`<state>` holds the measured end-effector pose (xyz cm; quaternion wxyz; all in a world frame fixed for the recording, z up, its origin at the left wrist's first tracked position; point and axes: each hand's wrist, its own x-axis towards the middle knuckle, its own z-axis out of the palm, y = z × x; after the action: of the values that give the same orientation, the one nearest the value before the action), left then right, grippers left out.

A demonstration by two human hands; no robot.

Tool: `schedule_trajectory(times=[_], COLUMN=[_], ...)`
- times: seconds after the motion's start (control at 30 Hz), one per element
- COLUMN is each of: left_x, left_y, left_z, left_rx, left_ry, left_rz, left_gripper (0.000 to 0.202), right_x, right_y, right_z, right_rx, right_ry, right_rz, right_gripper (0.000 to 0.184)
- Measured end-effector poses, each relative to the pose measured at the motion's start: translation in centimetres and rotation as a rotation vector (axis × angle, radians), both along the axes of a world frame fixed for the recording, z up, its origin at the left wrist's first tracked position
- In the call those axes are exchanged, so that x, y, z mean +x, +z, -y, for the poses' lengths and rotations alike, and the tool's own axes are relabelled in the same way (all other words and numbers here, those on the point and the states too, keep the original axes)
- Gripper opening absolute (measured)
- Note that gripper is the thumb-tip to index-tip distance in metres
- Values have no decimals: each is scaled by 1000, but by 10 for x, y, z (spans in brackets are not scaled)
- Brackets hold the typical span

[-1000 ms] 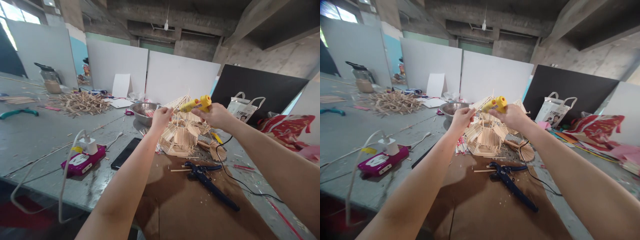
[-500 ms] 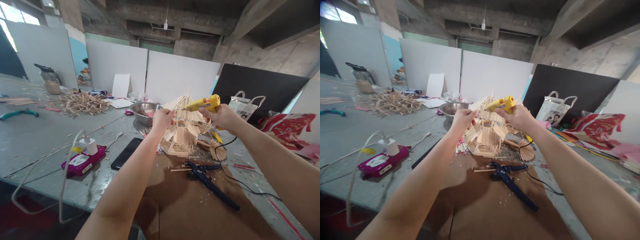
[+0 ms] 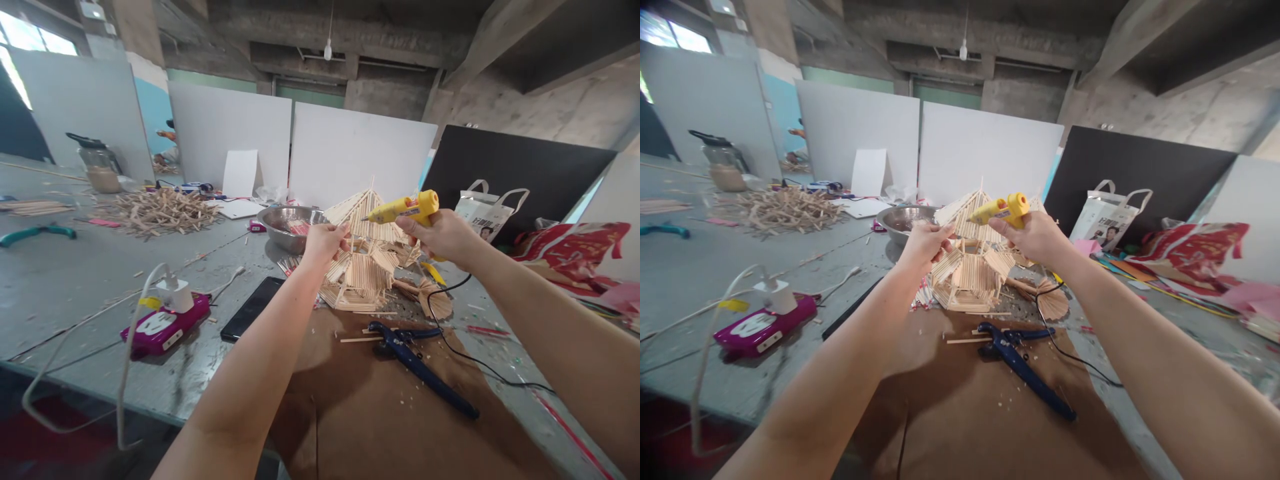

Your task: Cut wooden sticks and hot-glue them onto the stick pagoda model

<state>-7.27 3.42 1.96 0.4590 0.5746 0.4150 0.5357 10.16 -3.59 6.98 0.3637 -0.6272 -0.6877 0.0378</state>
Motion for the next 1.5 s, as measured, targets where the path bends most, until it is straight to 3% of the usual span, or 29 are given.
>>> schedule_trajectory(times=[0.43,1.5], left_x=[2,0], left_y=[0,-3], left_z=[2,-5], left_rx=[-19,-60], left_ry=[-34,-90], left_rz=[95,107], left_gripper=[23,22], right_x=[-13,-20], right_y=[-4,-6], right_z=[-14,-14], right_rx=[99,80], right_ry=[7,-58], right_rz=[19,136], right_gripper=[46,41])
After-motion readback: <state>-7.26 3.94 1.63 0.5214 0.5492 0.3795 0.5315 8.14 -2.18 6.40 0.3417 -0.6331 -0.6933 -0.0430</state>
